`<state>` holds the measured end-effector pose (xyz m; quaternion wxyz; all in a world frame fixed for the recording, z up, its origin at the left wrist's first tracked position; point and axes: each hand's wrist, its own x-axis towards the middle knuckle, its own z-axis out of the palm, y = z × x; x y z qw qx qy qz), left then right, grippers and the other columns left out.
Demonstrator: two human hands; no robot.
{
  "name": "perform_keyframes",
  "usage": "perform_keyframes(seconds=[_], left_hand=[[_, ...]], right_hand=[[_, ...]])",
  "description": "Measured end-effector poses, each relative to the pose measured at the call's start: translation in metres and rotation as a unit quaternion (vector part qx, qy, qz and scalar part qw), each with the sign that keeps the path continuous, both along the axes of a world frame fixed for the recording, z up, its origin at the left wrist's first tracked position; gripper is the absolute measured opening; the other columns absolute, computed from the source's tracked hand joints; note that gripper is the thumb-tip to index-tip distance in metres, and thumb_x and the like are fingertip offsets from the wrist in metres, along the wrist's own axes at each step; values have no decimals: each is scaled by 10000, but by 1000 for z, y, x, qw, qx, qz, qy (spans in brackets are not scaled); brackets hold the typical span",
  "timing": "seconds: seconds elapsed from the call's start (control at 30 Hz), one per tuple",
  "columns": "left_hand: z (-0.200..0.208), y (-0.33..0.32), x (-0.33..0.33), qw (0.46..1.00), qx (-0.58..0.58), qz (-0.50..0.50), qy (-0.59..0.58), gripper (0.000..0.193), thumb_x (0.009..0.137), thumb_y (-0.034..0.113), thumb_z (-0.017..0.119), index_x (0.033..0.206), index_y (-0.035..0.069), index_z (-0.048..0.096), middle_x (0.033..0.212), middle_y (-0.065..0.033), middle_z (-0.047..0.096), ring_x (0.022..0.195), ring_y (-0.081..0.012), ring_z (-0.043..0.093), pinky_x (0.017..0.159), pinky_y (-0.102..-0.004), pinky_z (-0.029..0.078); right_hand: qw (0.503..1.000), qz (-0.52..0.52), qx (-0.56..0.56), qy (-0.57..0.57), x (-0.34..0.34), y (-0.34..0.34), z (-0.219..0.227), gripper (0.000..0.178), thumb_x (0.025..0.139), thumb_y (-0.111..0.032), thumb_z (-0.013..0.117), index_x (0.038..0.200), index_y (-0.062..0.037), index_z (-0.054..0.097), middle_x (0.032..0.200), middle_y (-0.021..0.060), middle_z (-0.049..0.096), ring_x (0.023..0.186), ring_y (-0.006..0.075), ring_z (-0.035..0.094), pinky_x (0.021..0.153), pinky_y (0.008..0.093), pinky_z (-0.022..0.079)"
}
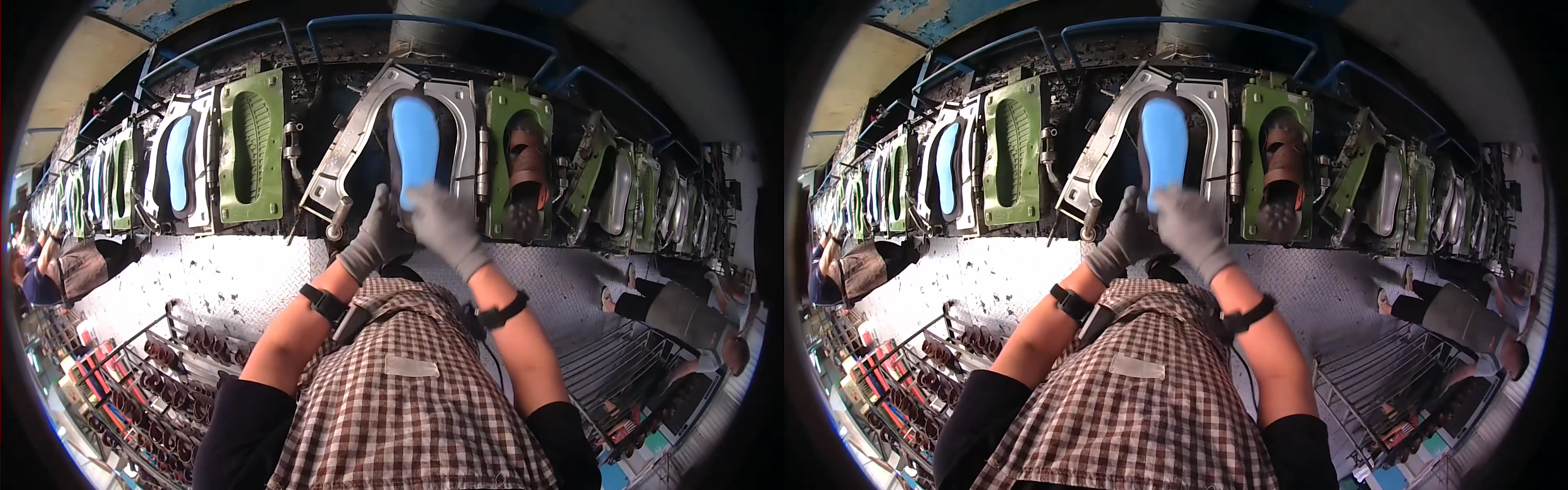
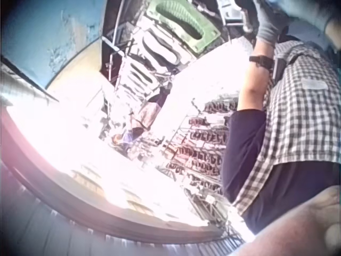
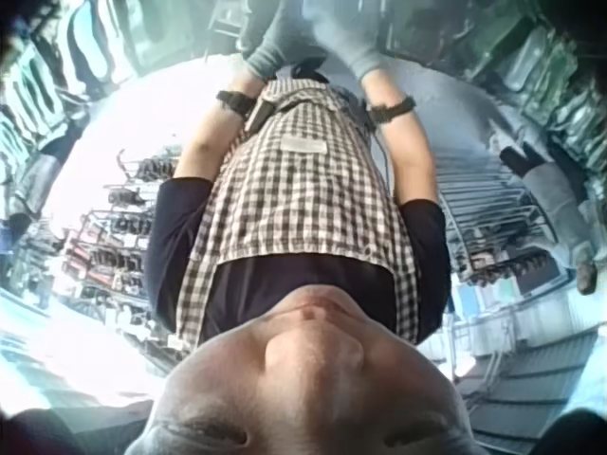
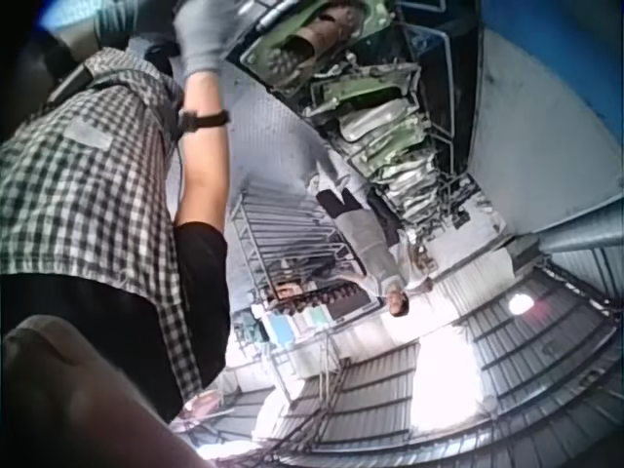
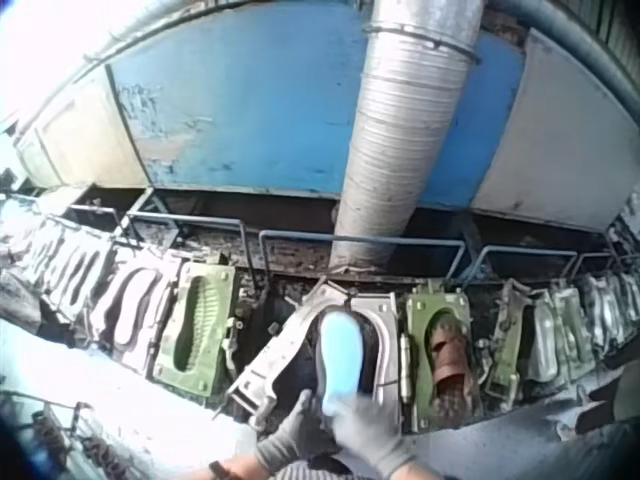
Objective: Assembling shoe components on a production line, placing soles into molds and attaching uppers.
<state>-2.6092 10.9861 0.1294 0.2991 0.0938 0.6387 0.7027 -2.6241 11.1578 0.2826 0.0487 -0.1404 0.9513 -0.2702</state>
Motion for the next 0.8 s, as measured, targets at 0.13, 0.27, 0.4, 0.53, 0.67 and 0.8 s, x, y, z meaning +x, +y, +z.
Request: perform_keyframes(seconds=[0.13,0.27,0.4,0.53,0.67,0.8], left_hand=[[10,7,-5,995,39,93,-14,692,964,555,449,1466,78,430,1419,-141,510,1291,-318,496,1126,-532,354],[115,7,-52,977,-114,150,104,854,782,333,824,1450,-1,410,1404,-204,495,1252,-347,520,1036,-507,455],[83,22,-92,940,123,241,-206,797,850,213,818,1504,43,397,1318,-127,606,1075,-219,641,894,-358,566],[79,36,-90,944,155,258,-137,850,854,97,796,1566,58,332,1316,-120,624,1100,-194,635,934,-338,555],[78,46,-101,966,132,201,-94,892,842,108,819,1580,37,322,1529,-140,456,1310,-197,518,1069,-307,455],[75,53,-134,967,107,215,-86,891,834,146,833,1573,48,344,1442,-127,549,1208,-190,582,998,-302,506]], right_hand=[[999,-2,-34,-8,39,9,-1,397,808,-259,781,1162,-117,671,1007,108,660,867,321,677,759,414,542],[990,-93,-109,-2,20,20,-7,518,879,-330,769,1284,-44,618,1038,147,654,827,285,650,779,378,536],[980,-185,-45,-55,-6,8,-43,566,898,-151,709,1394,39,515,960,160,638,717,269,617,698,386,525],[876,-320,-284,-224,5,7,-61,663,898,-30,673,1490,85,397,781,16,480,629,98,498,531,287,450],[907,-314,-274,-63,13,4,-75,652,893,21,651,1496,66,407,778,-21,431,627,69,428,560,244,437],[923,-334,-181,-60,-27,6,-48,608,865,-50,631,1459,-51,502,919,85,597,767,217,589,733,342,515]])
